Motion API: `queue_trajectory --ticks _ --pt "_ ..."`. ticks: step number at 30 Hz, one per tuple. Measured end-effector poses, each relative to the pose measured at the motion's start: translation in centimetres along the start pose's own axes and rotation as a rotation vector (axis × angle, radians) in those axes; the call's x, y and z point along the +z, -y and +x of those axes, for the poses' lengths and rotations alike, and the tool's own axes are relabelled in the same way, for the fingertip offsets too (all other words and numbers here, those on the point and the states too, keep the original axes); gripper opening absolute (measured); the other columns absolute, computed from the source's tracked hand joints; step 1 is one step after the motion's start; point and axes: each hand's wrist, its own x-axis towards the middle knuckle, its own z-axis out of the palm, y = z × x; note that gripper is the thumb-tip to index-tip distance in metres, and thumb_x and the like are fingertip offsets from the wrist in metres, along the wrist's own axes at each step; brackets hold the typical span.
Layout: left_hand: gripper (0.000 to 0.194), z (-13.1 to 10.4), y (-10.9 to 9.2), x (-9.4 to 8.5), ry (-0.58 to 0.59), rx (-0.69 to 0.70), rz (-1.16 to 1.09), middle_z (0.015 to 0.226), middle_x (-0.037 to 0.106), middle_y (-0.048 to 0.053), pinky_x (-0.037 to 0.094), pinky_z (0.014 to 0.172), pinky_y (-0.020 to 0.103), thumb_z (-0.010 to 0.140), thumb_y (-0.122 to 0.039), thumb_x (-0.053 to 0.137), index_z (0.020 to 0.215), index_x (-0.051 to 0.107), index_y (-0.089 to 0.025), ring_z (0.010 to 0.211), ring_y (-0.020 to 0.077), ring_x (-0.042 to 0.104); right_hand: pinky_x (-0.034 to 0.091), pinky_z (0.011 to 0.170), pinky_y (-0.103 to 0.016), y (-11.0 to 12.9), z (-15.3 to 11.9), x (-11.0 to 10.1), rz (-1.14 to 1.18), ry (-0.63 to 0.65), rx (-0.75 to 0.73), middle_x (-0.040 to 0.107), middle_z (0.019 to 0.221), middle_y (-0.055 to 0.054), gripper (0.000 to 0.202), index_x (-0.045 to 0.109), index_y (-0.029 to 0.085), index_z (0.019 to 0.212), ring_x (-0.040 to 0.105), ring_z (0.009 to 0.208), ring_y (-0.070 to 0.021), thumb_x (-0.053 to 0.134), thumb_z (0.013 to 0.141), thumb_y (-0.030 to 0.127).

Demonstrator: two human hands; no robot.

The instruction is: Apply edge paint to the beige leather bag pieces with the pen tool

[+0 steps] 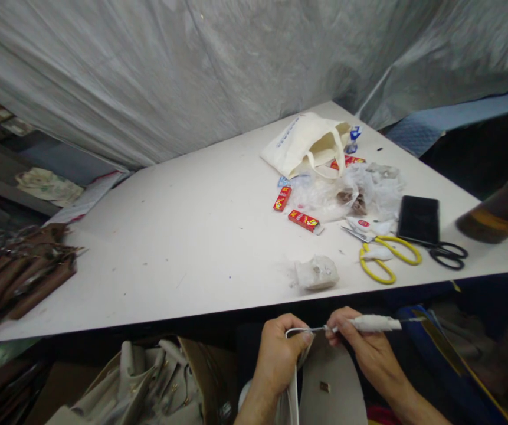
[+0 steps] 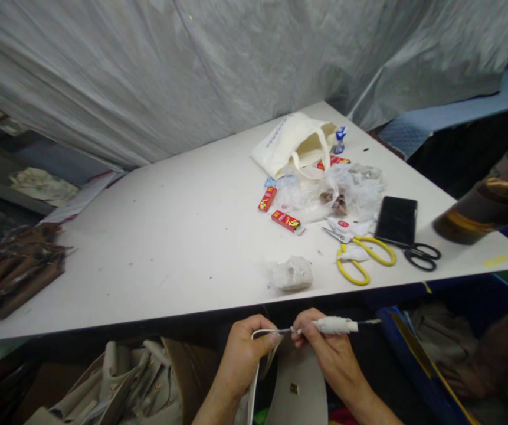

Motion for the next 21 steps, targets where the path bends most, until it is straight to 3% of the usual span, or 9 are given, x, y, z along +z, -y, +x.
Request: queue_trajectory --ticks 6,12,21 --pt "0.027 0.5 0.2 -0.8 -0.03 -0.035 -0.19 0.054 0.058 0.001 0.034 0.052 0.025 0.058 -0.035 0.084 0.065 0.068 -0.014 0.052 0.0133 0.046 0.055 0.072 -0.029 1.1 2.9 -1.2 -0.152 -0.178 -0.181 0.068 0.08 -0.003 0.032 0.068 0.022 0.09 0.065 0.075 -0.0184 0.053 0.105 0.046" --pt "0.04 1.3 1.3 -1.7 -0.03 -0.056 -0.39 0.057 0.057 -0.003 0.035 0.053 0.023 0.057 -0.041 0.091 0.073 0.065 -0.016 0.052 0.0111 0.045 0.051 0.084 -0.034 1.7 5.1 -1.3 -0.425 -0.124 -0.35 0.071 0.092 -0.005 0.022 0.069 0.023 0.096 0.066 0.087 -0.0217 0.056 0.105 0.038" --pt "0.047 2.3 2.0 -2.0 0.02 -0.136 -0.489 0.057 0.06 -0.001 0.037 0.053 0.024 0.049 -0.04 0.097 0.073 0.065 -0.015 0.051 0.0115 0.048 0.051 0.082 -0.032 1.4 6.3 -0.7 -0.615 -0.075 -0.519 0.072 0.091 -0.005 0.016 0.065 0.021 0.1 0.069 0.085 -0.0206 0.055 0.106 0.031"
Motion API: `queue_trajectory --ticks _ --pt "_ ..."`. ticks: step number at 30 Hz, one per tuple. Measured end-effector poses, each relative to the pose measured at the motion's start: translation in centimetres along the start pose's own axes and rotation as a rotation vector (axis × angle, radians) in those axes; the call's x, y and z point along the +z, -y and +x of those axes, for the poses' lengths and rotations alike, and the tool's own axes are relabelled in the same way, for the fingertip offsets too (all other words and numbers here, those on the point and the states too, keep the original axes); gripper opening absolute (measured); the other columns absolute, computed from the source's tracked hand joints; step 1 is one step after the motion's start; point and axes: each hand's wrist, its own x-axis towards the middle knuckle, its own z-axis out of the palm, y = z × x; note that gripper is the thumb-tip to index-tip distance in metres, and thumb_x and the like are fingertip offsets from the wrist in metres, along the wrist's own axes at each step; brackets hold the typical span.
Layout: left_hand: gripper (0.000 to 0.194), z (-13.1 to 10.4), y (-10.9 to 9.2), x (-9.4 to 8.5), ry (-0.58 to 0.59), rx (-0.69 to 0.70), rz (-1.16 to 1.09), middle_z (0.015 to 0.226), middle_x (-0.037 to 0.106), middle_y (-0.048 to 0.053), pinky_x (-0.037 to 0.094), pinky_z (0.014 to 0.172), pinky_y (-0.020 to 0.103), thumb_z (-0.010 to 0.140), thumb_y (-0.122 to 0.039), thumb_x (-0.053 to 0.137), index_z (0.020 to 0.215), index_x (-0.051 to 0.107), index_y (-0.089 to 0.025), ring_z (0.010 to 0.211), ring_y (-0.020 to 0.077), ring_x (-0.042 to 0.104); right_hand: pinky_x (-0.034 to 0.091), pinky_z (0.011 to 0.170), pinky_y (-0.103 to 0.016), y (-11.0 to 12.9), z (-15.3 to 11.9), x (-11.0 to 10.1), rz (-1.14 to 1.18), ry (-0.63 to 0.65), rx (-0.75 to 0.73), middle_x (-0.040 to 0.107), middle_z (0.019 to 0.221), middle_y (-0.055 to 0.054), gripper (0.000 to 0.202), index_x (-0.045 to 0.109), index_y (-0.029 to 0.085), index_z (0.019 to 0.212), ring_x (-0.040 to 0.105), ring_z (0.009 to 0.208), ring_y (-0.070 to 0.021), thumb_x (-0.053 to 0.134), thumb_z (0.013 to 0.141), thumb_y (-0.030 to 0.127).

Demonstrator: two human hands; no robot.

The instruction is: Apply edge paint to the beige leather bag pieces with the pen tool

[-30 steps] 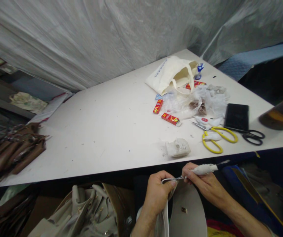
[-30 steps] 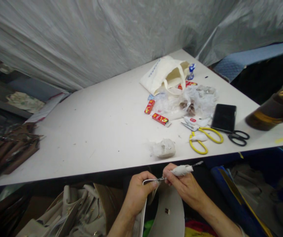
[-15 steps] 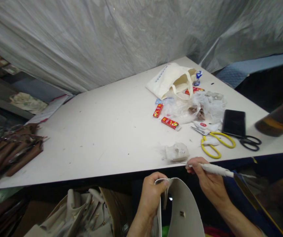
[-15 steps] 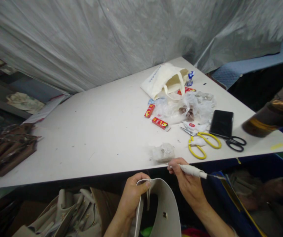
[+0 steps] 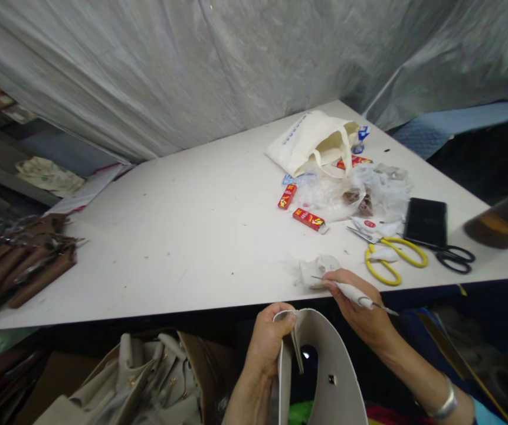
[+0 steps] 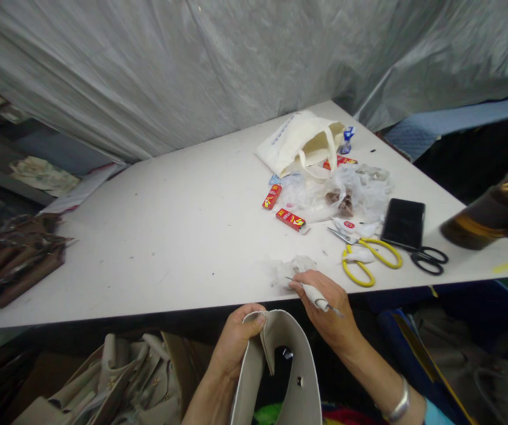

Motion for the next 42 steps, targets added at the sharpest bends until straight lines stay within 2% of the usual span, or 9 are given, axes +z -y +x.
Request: queue_trajectory --ticks 8,14,17,21,24,34,42 --pt "0.051 0.1 -0.3 -0.3 0.038 -0.027 -0.012 0.058 0.063 0.0 0.04 0.055 0.025 0.048 -0.042 0.099 0.076 0.067 -0.014 0.052 0.0127 0.051 0.051 0.078 -0.031 -0.3 0.5 0.5 -0.053 0.005 -0.039 0.072 0.089 -0.003 0.018 0.066 0.021 0.096 0.069 0.081 -0.0195 0.055 0.106 0.031" --pt "0.051 0.4 -0.1 -0.8 0.054 -0.053 -0.007 0.06 0.064 0.001 0.04 0.056 0.025 0.05 -0.043 0.099 0.079 0.069 -0.013 0.054 0.0134 0.053 0.051 0.082 -0.032 -0.6 0.1 0.1 -0.003 0.004 -0.028 0.073 0.093 -0.004 0.015 0.068 0.022 0.1 0.068 0.087 -0.0198 0.057 0.105 0.03" --pt "0.049 0.5 0.2 -1.0 0.084 -0.063 -0.022 0.061 0.065 0.002 0.04 0.057 0.025 0.053 -0.042 0.099 0.079 0.069 -0.013 0.055 0.0137 0.054 0.051 0.082 -0.031 -0.1 -0.4 -0.4 0.135 -0.02 0.081 0.071 0.092 -0.004 0.018 0.068 0.023 0.098 0.067 0.086 -0.0193 0.056 0.105 0.034" --pt "0.047 0.7 0.5 -1.2 0.144 -0.079 -0.067 0.066 0.067 0.002 0.043 0.059 0.025 0.056 -0.038 0.1 0.082 0.07 -0.013 0.057 0.0135 0.056 0.052 0.067 -0.027 0.8 -1.3 -0.3 0.492 0.108 0.336 0.066 0.076 -0.002 0.033 0.067 0.021 0.09 0.063 0.071 -0.0166 0.052 0.106 0.046" --pt "0.048 0.7 0.6 -1.2 0.191 -0.102 -0.078 0.069 0.068 0.003 0.044 0.061 0.026 0.057 -0.037 0.1 0.084 0.07 -0.012 0.058 0.0139 0.057 0.052 0.065 -0.026 0.9 -1.8 0.2 0.622 0.167 0.431 0.065 0.073 -0.002 0.037 0.067 0.02 0.088 0.063 0.069 -0.0161 0.056 0.103 0.052" --pt "0.041 -0.3 0.3 -0.6 0.244 -0.128 -0.1 0.071 0.07 0.005 0.043 0.063 0.026 0.06 -0.033 0.099 0.083 0.072 -0.011 0.06 0.0146 0.059 0.047 0.066 -0.027 1.1 -1.7 0.4 0.645 0.289 0.471 0.062 0.071 -0.002 0.049 0.067 0.018 0.084 0.06 0.068 -0.016 0.055 0.1 0.063" --pt "0.043 -0.6 0.5 0.2 0.181 -0.106 -0.064 0.068 0.067 0.004 0.041 0.059 0.025 0.058 -0.034 0.098 0.081 0.071 -0.011 0.058 0.0134 0.055 0.044 0.065 -0.028 1.7 -0.9 0.5 0.597 0.348 0.486 0.059 0.069 -0.001 0.059 0.064 0.018 0.081 0.056 0.065 -0.016 0.051 0.096 0.073"
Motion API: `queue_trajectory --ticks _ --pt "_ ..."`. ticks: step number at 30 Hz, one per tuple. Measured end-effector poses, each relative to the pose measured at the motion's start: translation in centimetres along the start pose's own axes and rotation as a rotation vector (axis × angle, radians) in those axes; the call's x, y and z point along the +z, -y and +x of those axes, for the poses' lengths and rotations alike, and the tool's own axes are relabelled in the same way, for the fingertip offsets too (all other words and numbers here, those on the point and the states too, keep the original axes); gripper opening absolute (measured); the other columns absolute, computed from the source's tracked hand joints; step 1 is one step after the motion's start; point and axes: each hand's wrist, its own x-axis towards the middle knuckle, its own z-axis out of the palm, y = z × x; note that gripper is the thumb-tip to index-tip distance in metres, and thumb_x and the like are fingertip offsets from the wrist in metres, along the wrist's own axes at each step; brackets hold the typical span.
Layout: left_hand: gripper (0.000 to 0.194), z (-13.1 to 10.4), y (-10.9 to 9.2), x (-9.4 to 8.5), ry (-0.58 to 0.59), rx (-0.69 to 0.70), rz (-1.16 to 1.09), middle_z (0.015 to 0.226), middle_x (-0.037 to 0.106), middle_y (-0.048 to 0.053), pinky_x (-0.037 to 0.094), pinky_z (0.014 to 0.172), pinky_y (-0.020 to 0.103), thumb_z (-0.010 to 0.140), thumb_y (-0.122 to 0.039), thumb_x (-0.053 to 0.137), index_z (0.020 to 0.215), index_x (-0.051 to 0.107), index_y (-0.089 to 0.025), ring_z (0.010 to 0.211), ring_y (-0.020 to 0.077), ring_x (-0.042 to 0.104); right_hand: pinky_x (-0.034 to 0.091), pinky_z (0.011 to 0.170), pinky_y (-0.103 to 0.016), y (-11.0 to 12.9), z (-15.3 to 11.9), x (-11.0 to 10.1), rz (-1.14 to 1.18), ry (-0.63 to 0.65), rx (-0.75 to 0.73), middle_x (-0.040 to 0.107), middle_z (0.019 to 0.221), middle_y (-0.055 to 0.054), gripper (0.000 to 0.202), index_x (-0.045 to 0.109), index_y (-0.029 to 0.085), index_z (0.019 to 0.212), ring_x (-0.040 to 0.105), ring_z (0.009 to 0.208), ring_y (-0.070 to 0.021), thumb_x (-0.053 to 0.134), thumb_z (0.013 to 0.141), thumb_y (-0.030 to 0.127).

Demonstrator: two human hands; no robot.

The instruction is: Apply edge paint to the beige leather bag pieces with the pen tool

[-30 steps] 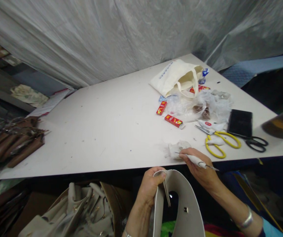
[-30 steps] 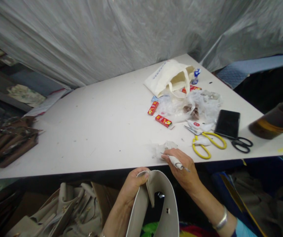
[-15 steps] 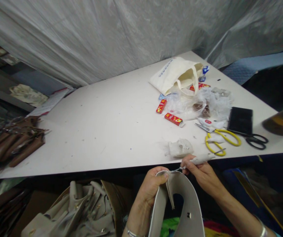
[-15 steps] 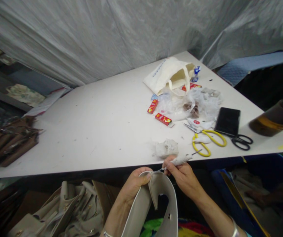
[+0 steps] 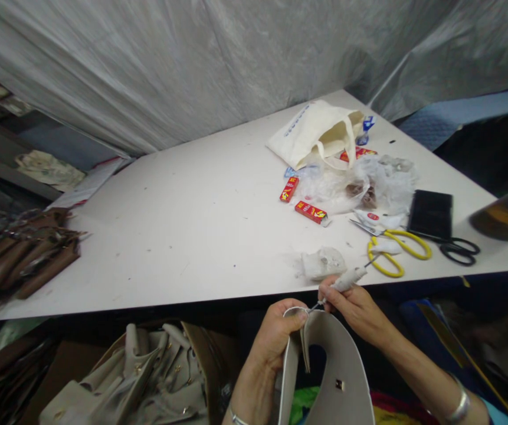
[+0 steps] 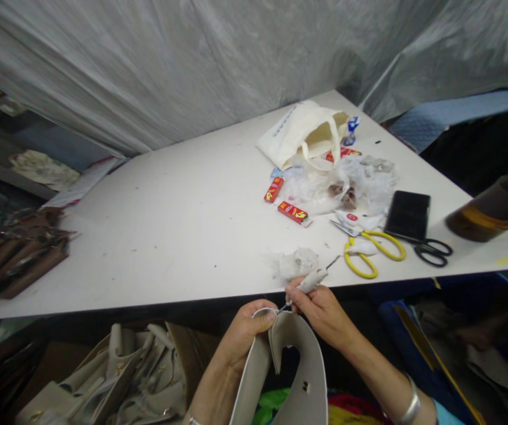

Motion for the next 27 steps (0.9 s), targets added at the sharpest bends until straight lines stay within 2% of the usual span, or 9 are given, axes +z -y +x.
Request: queue_trajectory --ticks 5,9,11,14,17,20,23,27 --pt "0.048 0.0 0.4 0.6 -0.013 0.0 0.085 0.063 0.062 0.001 0.038 0.054 0.024 0.053 -0.041 0.098 0.079 0.069 -0.012 0.054 0.0122 0.05 0.041 0.062 -0.028 -0.3 1.0 0.1 -0.081 0.001 -0.002 0.051 0.064 0.002 0.057 0.061 0.018 0.074 0.05 0.062 -0.0144 0.05 0.099 0.068" --pt "0.047 0.2 0.9 0.7 -0.043 0.023 0.069 0.061 0.06 0.0 0.036 0.052 0.023 0.052 -0.041 0.097 0.077 0.068 -0.013 0.053 0.0119 0.049 0.043 0.063 -0.028 -0.3 0.7 0.0 -0.105 0.019 -0.032 0.05 0.064 0.002 0.05 0.06 0.019 0.077 0.05 0.062 -0.0147 0.048 0.103 0.06" --pt "0.045 0.3 1.0 0.5 -0.066 0.028 0.023 0.059 0.059 0.0 0.036 0.052 0.023 0.051 -0.038 0.097 0.075 0.067 -0.014 0.052 0.0116 0.048 0.045 0.066 -0.028 -0.4 -0.2 -0.1 -0.134 0.043 -0.099 0.056 0.07 0.0 0.045 0.062 0.02 0.081 0.054 0.067 -0.0161 0.049 0.105 0.056" --pt "0.042 0.3 1.2 0.1 -0.076 0.05 -0.026 0.06 0.06 0.001 0.037 0.053 0.024 0.051 -0.035 0.096 0.074 0.068 -0.014 0.054 0.0125 0.05 0.045 0.071 -0.032 -0.6 -2.2 -0.4 -0.274 0.119 -0.288 0.063 0.08 -0.003 0.039 0.066 0.021 0.085 0.056 0.075 -0.0187 0.052 0.105 0.052" --pt "0.042 0.1 1.3 -0.1 -0.088 0.078 -0.031 0.061 0.061 0.001 0.038 0.055 0.024 0.05 -0.033 0.096 0.074 0.068 -0.013 0.055 0.0129 0.05 0.045 0.072 -0.034 -0.8 -4.1 -0.7 -0.343 0.145 -0.413 0.066 0.081 -0.004 0.038 0.07 0.023 0.088 0.058 0.075 -0.02 0.051 0.106 0.051" --pt "0.042 -0.5 1.3 0.2 -0.088 0.098 -0.005 0.061 0.06 0.001 0.037 0.055 0.024 0.053 -0.036 0.095 0.075 0.067 -0.014 0.055 0.0123 0.048 0.051 0.072 -0.032 -0.9 -5.3 -0.8 -0.232 0.012 -0.372 0.071 0.084 -0.004 0.031 0.073 0.027 0.106 0.065 0.077 -0.0199 0.049 0.107 0.047" --pt "0.041 -1.4 0.9 0.7 -0.091 0.153 0.063 0.061 0.058 0.0 0.035 0.055 0.024 0.057 -0.04 0.093 0.076 0.066 -0.015 0.055 0.0122 0.046 0.056 0.079 -0.03 -0.9 -5.7 -0.5 -0.138 -0.134 -0.341 0.077 0.096 -0.003 0.025 0.07 0.032 0.124 0.072 0.086 -0.0199 0.054 0.107 0.039" --pt "0.037 -3.1 0.4 1.7 -0.118 0.249 0.198 0.062 0.055 -0.001 0.034 0.057 0.025 0.063 -0.042 0.088 0.075 0.065 -0.016 0.058 0.0128 0.043 0.056 0.088 -0.031 -0.5 -5.9 0.7 -0.191 -0.18 -0.318 0.076 0.11 -0.005 0.021 0.073 0.03 0.117 0.073 0.099 -0.0215 0.057 0.105 0.037"
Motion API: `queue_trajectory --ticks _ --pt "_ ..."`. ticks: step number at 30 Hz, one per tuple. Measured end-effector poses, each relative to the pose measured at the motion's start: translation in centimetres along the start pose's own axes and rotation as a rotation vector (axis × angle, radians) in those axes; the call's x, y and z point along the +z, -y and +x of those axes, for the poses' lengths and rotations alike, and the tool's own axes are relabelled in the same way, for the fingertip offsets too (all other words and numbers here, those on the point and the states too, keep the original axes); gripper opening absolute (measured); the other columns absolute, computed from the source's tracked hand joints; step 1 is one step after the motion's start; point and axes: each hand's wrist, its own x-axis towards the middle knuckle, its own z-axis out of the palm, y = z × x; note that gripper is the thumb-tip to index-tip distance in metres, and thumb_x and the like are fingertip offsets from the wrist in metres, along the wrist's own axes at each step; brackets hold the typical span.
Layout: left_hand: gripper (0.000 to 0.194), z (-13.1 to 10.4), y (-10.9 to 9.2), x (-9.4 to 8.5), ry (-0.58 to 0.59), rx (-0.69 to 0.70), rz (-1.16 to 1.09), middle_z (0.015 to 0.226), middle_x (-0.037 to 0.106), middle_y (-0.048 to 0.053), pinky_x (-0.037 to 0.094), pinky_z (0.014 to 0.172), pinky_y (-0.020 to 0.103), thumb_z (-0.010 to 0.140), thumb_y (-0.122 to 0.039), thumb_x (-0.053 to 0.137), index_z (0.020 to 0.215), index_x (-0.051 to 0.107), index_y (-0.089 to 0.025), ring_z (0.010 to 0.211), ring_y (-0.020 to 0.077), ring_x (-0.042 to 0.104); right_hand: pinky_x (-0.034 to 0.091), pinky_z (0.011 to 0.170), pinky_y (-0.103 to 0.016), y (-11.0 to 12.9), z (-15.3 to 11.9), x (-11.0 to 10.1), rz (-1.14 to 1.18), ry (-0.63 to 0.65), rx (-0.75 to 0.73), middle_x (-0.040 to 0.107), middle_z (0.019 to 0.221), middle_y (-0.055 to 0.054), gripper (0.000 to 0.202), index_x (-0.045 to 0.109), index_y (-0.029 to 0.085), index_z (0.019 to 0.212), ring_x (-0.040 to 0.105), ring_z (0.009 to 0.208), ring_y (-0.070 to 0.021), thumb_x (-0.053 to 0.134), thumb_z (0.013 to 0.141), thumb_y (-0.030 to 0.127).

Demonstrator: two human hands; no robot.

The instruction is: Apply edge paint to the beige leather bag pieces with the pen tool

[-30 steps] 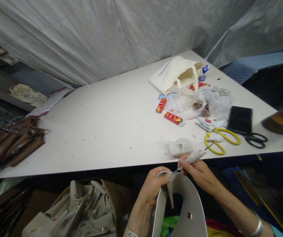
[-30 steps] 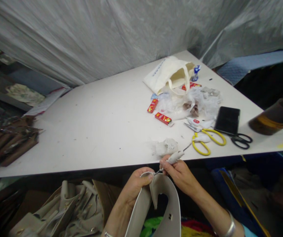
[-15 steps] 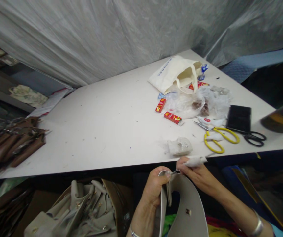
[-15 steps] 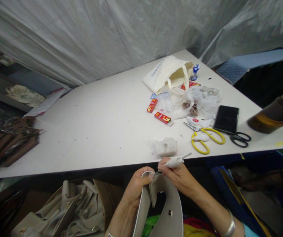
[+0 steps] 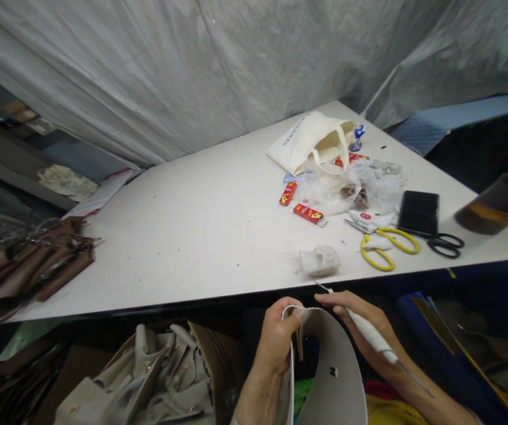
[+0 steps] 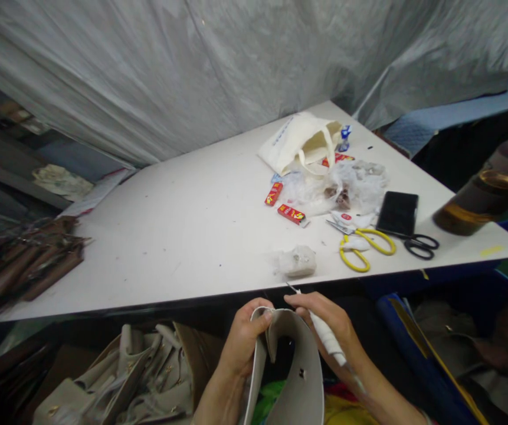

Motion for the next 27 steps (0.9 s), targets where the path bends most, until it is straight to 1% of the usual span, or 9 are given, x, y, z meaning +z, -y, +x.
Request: queue_trajectory --ticks 2,5,7,11,14,17,19,22,27 --pt "0.031 -0.9 -0.3 0.2 -0.019 0.067 0.101 0.063 0.054 -0.001 0.035 0.06 0.026 0.069 -0.04 0.084 0.074 0.066 -0.016 0.061 0.0138 0.044 0.055 0.087 -0.031 0.5 -0.2 0.6 -0.044 0.04 0.027 0.075 0.109 -0.005 0.02 0.073 0.028 0.113 0.072 0.097 -0.0217 0.063 0.101 0.04" --pt "0.022 -2.2 -0.6 0.4 -0.043 0.172 0.246 0.065 0.056 0.0 0.038 0.065 0.027 0.076 -0.036 0.078 0.075 0.068 -0.017 0.064 0.0159 0.046 0.053 0.074 -0.028 1.2 -0.5 1.3 -0.066 0.127 0.097 0.071 0.092 -0.003 0.024 0.068 0.024 0.1 0.068 0.081 -0.0198 0.072 0.094 0.047" --pt "0.018 -3.0 -0.8 0.5 -0.058 0.232 0.307 0.067 0.059 0.001 0.04 0.068 0.029 0.079 -0.033 0.075 0.075 0.068 -0.017 0.067 0.0178 0.049 0.05 0.067 -0.027 1.5 -0.7 1.5 -0.076 0.167 0.135 0.067 0.084 -0.001 0.025 0.065 0.023 0.095 0.064 0.074 -0.0181 0.072 0.094 0.047" --pt "0.012 -4.3 -1.2 0.8 -0.069 0.296 0.377 0.069 0.061 0.002 0.041 0.069 0.03 0.08 -0.028 0.071 0.074 0.068 -0.018 0.069 0.0199 0.052 0.047 0.067 -0.026 1.4 -1.2 2.0 -0.108 0.219 0.118 0.065 0.086 0.0 0.023 0.064 0.025 0.099 0.062 0.076 -0.0177 0.075 0.091 0.044" --pt "0.009 -4.9 -1.2 1.0 -0.07 0.337 0.415 0.071 0.064 0.002 0.043 0.071 0.03 0.081 -0.024 0.068 0.075 0.07 -0.018 0.072 0.021 0.056 0.045 0.067 -0.027 1.2 -1.5 2.4 -0.148 0.216 0.083 0.063 0.086 -0.001 0.025 0.067 0.025 0.096 0.06 0.076 -0.0181 0.076 0.09 0.048" --pt "0.003 -5.2 -1.1 1.1 -0.1 0.375 0.394 0.075 0.066 0.002 0.045 0.073 0.03 0.079 -0.021 0.069 0.08 0.07 -0.019 0.075 0.0204 0.057 0.045 0.067 -0.027 1.8 -1.7 2.5 -0.13 0.217 0.085 0.063 0.085 -0.001 0.032 0.068 0.024 0.091 0.06 0.075 -0.0182 0.072 0.091 0.056" --pt "0.006 -5.3 -0.9 1.2 -0.121 0.382 0.349 0.074 0.063 0.0 0.044 0.07 0.028 0.076 -0.019 0.071 0.081 0.067 -0.019 0.072 0.0184 0.055 0.046 0.067 -0.028 2.7 -1.7 2.3 -0.066 0.236 0.121 0.064 0.083 -0.002 0.037 0.068 0.023 0.089 0.06 0.075 -0.0187 0.069 0.091 0.06" --pt "0.011 -5.2 -0.4 1.3 -0.09 0.37 0.286 0.071 0.061 -0.001 0.042 0.067 0.027 0.071 -0.019 0.074 0.077 0.065 -0.018 0.068 0.0163 0.052 0.045 0.064 -0.027 3.5 -1.5 1.8 0.04 0.269 0.196 0.065 0.08 -0.001 0.039 0.068 0.021 0.091 0.059 0.073 -0.0185 0.068 0.091 0.06" --pt "0.019 -4.8 0.6 1.0 -0.056 0.305 0.216 0.072 0.063 0.0 0.041 0.067 0.027 0.066 -0.023 0.081 0.077 0.066 -0.018 0.068 0.0156 0.052 0.04 0.055 -0.025 2.5 -1.1 1.9 0.109 0.258 0.295 0.063 0.071 0.0 0.041 0.067 0.02 0.083 0.054 0.064 -0.0166 0.076 0.082 0.06"
